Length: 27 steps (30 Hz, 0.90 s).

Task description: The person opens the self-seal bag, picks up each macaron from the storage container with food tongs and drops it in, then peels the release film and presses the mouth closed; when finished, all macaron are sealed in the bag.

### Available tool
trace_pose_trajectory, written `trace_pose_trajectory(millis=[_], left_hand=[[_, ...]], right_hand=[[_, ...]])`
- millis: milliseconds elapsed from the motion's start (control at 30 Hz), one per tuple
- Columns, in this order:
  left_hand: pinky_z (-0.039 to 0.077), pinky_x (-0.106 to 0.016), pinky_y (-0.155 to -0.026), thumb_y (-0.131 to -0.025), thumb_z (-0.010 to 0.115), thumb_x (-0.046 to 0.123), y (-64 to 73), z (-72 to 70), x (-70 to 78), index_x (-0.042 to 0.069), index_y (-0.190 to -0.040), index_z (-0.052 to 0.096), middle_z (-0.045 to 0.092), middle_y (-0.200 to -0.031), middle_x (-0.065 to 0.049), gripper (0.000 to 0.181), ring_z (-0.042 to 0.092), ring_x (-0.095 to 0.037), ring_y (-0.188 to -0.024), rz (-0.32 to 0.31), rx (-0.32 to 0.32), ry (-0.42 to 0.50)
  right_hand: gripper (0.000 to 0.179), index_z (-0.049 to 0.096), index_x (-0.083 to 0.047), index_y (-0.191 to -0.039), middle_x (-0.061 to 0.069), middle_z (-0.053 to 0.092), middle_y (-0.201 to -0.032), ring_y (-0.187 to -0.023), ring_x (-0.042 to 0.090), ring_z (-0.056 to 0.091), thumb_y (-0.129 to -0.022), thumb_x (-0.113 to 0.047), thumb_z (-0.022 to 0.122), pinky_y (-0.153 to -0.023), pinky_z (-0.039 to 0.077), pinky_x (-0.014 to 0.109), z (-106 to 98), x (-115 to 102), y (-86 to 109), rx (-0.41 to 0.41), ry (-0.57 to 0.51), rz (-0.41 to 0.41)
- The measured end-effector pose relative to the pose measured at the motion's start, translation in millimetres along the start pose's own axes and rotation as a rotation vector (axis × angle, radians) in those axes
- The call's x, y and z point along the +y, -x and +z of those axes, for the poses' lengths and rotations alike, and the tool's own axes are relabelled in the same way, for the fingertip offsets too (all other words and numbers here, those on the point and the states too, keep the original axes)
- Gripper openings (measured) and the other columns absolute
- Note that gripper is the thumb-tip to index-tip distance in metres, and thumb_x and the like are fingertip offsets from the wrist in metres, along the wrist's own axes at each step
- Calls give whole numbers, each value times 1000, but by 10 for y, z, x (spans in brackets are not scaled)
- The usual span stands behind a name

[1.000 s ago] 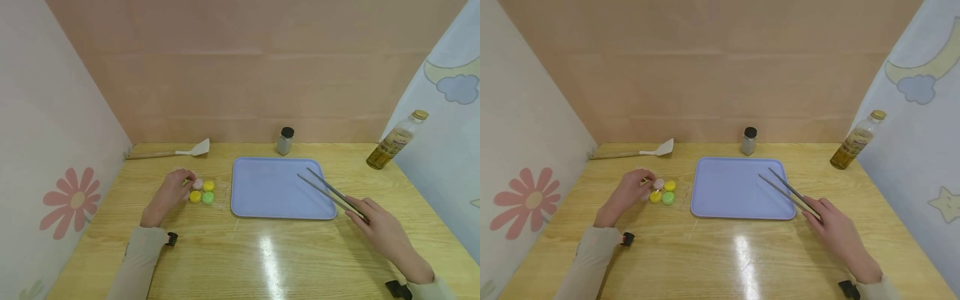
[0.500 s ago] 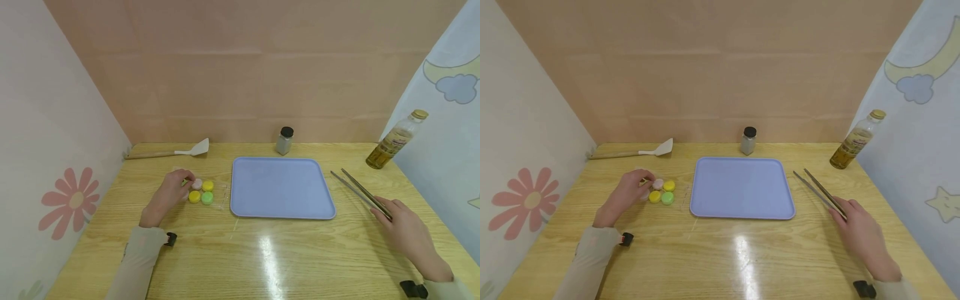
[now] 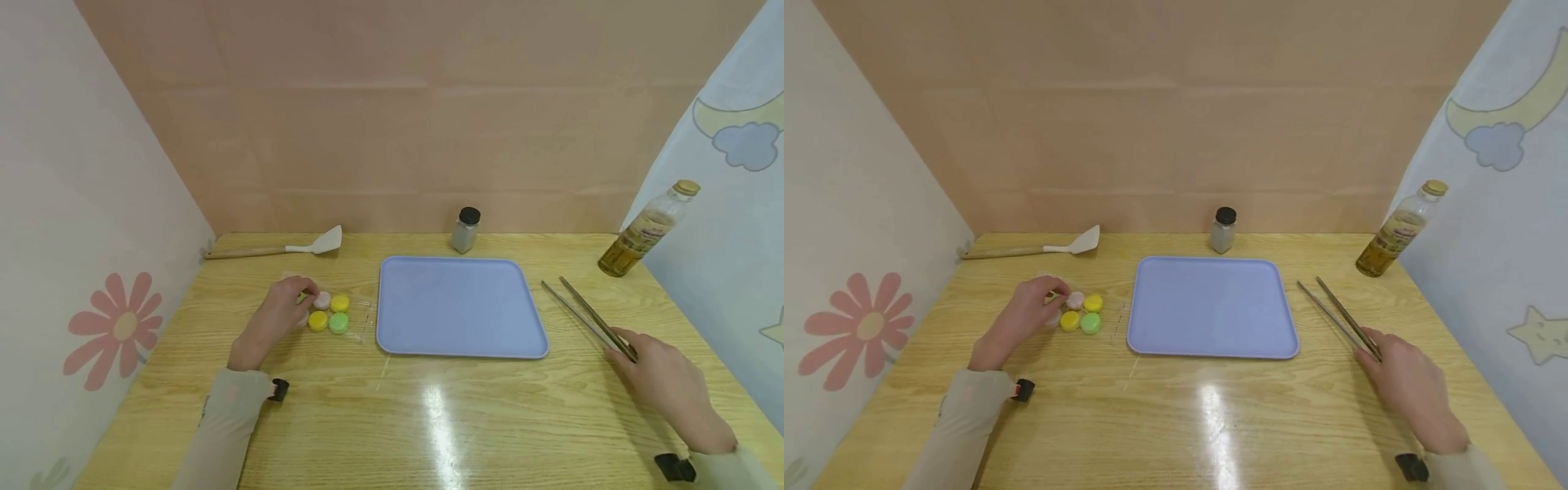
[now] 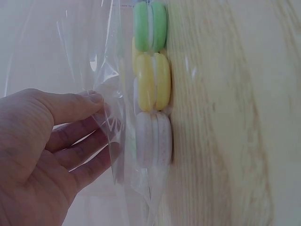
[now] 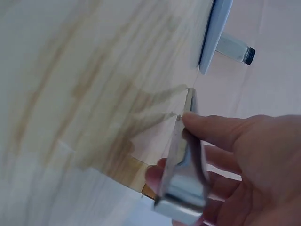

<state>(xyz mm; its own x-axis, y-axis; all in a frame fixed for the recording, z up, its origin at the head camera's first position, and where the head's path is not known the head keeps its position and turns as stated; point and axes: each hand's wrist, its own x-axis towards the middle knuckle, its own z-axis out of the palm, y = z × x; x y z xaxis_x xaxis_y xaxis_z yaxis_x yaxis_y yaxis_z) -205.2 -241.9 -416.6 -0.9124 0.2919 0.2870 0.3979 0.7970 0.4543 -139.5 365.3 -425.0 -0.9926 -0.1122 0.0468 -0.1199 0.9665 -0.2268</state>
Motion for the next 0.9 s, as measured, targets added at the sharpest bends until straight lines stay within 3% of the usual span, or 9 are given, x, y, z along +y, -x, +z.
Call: trace_pose_trajectory(millis=[133,267,400,533,600,700,800,900], left_hand=[[52,-39,-70,-91,71,-4,-7,7,4,-2,-96,71,68,-93,-11,5,62,-24,-79,14,5,-8],[52,-39,-70,-91,71,-5,-10,10,4,-2,-96,71,68,-92,-11,5,62,-24,-78,17,3,-11],[53,-39,-70,-92,71,-4,-8,17,-10,-2,-96,71,68,-92,-11,5,62,-23,-79,12,-2,-9],[53,-40,-71,-93,71,-2,-8,27,-22,-3,-96,71,68,-92,-10,4,62,-24,-79,10,-5,-6],[53,-40,-71,-93,71,-1,-4,32,-23,-4,-96,70,68,-91,-10,4,63,-24,-79,11,-9,-5],[53,-40,-72,-93,70,-2,5,36,-15,-4,-96,71,68,-90,-10,3,63,-24,-80,9,-12,-10],[53,-40,-72,-93,70,-3,9,38,-10,-3,-96,71,68,-91,-11,4,62,-24,-80,9,-10,-14],[53,-40,-73,-93,71,-2,-1,40,-3,-2,-98,71,68,-94,-11,6,63,-24,-82,13,-10,-11]], right_hand=[[54,56,5,-135,11,59,-67,-46,17,37,-100,-34,65,-40,25,31,-7,-4,5,-20,37,20],[54,55,6,-136,6,54,-61,-48,17,40,-97,-30,68,-41,26,31,-22,-10,-24,-63,59,41],[56,52,7,-137,21,65,-82,-52,19,46,-96,-28,69,-41,31,34,-49,-28,-70,-118,60,56],[61,49,12,-136,35,61,-102,-61,29,57,-95,-28,70,-42,39,37,-111,-96,-76,-128,82,48],[60,49,13,-135,41,57,-111,-65,32,60,-95,-28,70,-43,41,38,-143,-183,-56,-89,93,34],[53,54,11,-131,36,59,-105,-66,36,61,-95,-25,71,-42,42,38,-163,-396,-9,29,80,-7],[44,60,10,-125,26,64,-93,-63,30,62,-94,-18,73,-39,41,34,-176,-666,23,148,47,-84],[38,63,6,-124,11,66,-86,-58,17,59,-93,-14,73,-38,37,29,-174,-959,57,189,4,-151]])
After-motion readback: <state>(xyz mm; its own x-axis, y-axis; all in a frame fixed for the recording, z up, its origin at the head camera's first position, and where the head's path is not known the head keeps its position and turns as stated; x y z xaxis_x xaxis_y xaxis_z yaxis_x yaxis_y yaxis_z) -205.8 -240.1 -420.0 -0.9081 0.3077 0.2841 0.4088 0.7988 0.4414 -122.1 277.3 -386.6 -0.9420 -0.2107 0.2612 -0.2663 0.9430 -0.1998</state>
